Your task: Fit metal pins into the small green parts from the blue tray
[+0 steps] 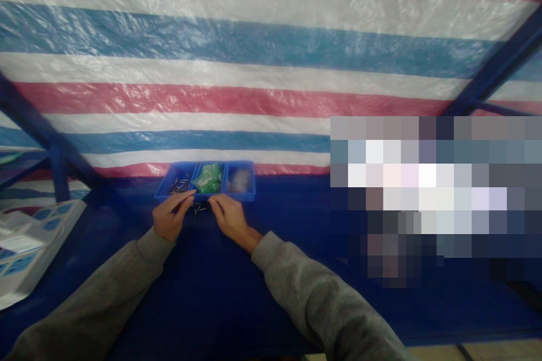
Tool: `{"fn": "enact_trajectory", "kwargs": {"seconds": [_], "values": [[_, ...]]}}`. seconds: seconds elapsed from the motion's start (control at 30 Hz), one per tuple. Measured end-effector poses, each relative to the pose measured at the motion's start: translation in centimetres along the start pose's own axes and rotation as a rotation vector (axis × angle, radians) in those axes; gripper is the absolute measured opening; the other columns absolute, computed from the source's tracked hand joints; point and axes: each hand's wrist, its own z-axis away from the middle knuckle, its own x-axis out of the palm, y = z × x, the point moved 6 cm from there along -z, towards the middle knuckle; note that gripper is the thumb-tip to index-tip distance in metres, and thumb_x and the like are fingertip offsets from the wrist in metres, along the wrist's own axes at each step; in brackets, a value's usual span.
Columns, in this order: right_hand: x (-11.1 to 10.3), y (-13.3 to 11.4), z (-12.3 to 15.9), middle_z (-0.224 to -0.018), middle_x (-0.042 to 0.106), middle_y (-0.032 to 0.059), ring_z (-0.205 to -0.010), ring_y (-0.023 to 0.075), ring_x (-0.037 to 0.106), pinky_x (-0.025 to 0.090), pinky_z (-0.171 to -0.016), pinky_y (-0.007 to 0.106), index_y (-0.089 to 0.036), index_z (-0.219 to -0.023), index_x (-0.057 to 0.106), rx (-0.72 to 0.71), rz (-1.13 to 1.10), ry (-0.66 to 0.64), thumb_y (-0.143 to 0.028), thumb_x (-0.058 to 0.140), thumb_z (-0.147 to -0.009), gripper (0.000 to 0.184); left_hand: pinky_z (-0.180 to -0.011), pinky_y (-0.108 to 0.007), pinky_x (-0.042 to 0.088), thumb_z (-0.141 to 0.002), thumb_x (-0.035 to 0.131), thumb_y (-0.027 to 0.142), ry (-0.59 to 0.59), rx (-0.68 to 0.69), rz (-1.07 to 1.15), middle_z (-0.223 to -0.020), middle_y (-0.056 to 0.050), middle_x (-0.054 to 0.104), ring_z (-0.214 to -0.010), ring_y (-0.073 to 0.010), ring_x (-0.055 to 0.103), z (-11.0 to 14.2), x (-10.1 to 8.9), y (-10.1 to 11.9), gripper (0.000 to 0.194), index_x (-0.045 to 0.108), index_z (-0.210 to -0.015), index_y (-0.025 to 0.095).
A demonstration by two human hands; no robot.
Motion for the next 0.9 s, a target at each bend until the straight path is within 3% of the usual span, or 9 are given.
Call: {"fn": "enact_trajectory", "kwargs": {"seconds": [0.17, 0.37, 0.63, 0.9], "values": [[-0.1, -0.1, 0.0, -0.087, 0.066, 0.0052, -0.08, 0.015, 0.061, 0.046, -0.076, 0.026, -0.017, -0.094, 0.063, 0.001, 0.001, 0.004, -0.025, 0.041, -0.092, 0.024, -0.067, -0.023, 0.05, -0.08, 0.062, 0.028, 0.013, -0.001, 0.025, -0.077, -0.002, 0.069, -0.067, -0.012, 0.063, 0.0, 0.0, 0.0, 0.012, 0.067, -0.08, 0.018], [-0.2, -0.2, -0.1, -0.087, 0.066, 0.0054, -0.08, 0.015, 0.061, 0.046, -0.076, 0.027, -0.017, -0.094, 0.064, 0.016, -0.006, 0.019, -0.026, 0.041, -0.092, 0.024, -0.075, -0.027, 0.051, -0.083, 0.058, 0.029, -0.029, 0.049, 0.11, -0.079, -0.003, 0.069, -0.075, -0.0141, 0.064, -0.4, 0.2, 0.5, 0.015, 0.069, -0.081, 0.018], [-0.1, -0.2, 0.0, -0.085, 0.066, 0.0054, -0.076, 0.0153, 0.06, 0.047, -0.072, 0.027, -0.018, -0.094, 0.064, 0.009, 0.007, 0.002, -0.027, 0.044, -0.09, 0.022, -0.05, -0.022, 0.047, -0.079, 0.062, 0.034, -0.053, -0.134, 0.184, -0.066, 0.001, 0.066, -0.043, -0.0079, 0.053, 0.2, 0.8, -1.2, 0.017, 0.068, -0.085, 0.02], [0.4, -0.3, 0.1, -0.071, 0.059, 0.0028, -0.064, 0.0133, 0.054, 0.044, -0.063, 0.024, -0.018, -0.095, 0.065, -0.03, 0.022, -0.056, -0.033, 0.049, -0.089, 0.023, -0.04, -0.019, 0.042, -0.075, 0.066, 0.034, -0.088, -0.276, 0.326, -0.059, 0.004, 0.065, -0.039, -0.0077, 0.052, 0.6, 1.5, -1.9, 0.022, 0.061, -0.091, 0.02]]}}
